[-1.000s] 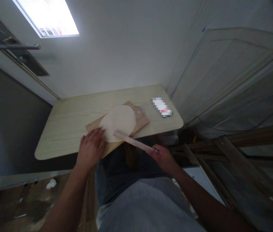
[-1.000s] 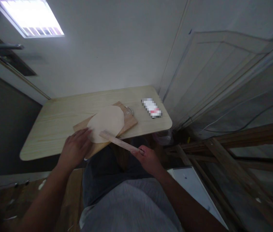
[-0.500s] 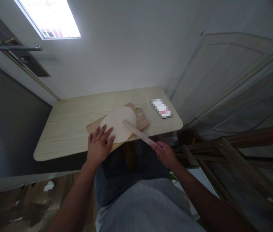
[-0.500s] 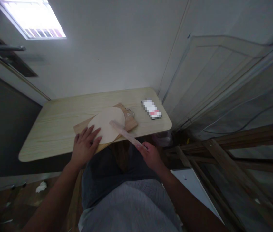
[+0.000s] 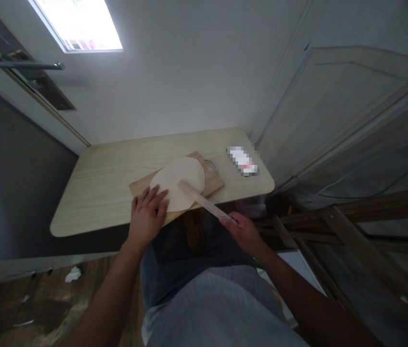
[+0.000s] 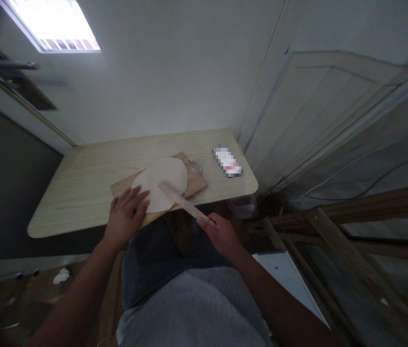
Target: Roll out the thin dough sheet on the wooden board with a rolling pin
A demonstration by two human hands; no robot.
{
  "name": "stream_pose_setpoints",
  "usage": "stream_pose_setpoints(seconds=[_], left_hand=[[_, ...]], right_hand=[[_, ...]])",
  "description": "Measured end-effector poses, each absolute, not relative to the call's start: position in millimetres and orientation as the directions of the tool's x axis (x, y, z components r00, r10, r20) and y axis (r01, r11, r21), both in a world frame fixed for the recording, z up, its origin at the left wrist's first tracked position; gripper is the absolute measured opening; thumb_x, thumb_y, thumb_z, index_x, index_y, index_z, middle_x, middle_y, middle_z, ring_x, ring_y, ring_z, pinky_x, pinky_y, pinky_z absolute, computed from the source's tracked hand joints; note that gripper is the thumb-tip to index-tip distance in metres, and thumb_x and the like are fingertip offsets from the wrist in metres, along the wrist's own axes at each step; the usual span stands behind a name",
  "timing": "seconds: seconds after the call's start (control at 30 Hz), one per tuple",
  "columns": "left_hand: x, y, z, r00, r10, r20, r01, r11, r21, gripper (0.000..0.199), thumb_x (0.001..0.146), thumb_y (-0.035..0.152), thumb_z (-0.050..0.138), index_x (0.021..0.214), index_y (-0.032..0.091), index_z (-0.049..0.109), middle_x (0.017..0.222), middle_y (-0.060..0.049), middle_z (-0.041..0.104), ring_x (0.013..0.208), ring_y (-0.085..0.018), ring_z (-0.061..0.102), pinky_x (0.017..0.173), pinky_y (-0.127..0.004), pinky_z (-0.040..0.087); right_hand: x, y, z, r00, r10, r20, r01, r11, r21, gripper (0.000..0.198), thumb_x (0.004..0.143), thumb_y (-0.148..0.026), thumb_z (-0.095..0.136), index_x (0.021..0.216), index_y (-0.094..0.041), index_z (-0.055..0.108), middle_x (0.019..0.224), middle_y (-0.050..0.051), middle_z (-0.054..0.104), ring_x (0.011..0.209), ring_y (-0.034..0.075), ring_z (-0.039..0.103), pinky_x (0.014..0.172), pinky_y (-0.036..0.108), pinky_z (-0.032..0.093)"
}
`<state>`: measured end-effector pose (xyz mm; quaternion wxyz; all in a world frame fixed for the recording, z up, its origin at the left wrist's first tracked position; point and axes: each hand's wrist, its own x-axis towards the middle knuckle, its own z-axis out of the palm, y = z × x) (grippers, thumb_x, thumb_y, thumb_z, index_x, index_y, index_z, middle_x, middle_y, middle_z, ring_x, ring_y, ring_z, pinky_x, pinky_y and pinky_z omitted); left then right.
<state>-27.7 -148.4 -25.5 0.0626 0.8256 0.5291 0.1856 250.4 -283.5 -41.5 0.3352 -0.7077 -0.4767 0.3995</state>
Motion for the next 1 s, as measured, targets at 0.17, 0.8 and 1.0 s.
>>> stream_pose_setpoints(seconds=[0.17, 0.8, 1.0], left_hand=[[-5.1, -146.8, -9.1, 0.404, 0.887, 0.224, 0.829, -0.459, 0.321, 0.048, 0.102, 0.043, 0.036, 0.142, 0.023, 0.052, 0.154, -0.009, 0.048, 0.145, -0.031, 0.038, 0.117, -0.060, 0.027], [68.9, -135.6, -16.0, 0.537, 0.827, 0.165, 0.791, -0.562, 0.244, 0.061, 0.103, 0.049, 0.027, 0.156, 0.020, 0.031, 0.164, -0.010, 0.032, 0.152, -0.029, 0.025, 0.121, -0.058, 0.021], [90.6, -121.7, -14.6, 0.544, 0.820, 0.179, 0.797, -0.571, 0.196, 0.060, 0.103, 0.050, 0.024, 0.155, 0.020, 0.034, 0.162, -0.007, 0.035, 0.153, -0.030, 0.022, 0.122, -0.059, 0.019]], right_hand=[[252.6, -286.6, -43.9, 0.227, 0.935, -0.273, 0.385, -0.344, -0.857, 0.047, 0.087, -0.066, 0.056, 0.078, -0.020, 0.060, 0.056, -0.005, 0.046, 0.052, 0.013, 0.044, 0.048, 0.024, 0.030], [272.0, -290.8, -50.5, 0.291, 0.925, -0.245, 0.292, -0.330, -0.898, 0.047, 0.092, -0.065, 0.051, 0.090, -0.019, 0.064, 0.057, -0.005, 0.048, 0.052, 0.013, 0.044, 0.048, 0.024, 0.031], [276.7, -284.0, -43.1, 0.364, 0.906, -0.219, 0.290, -0.333, -0.897, 0.046, 0.093, -0.062, 0.049, 0.086, -0.019, 0.064, 0.054, -0.005, 0.049, 0.050, 0.013, 0.046, 0.049, 0.025, 0.035]])
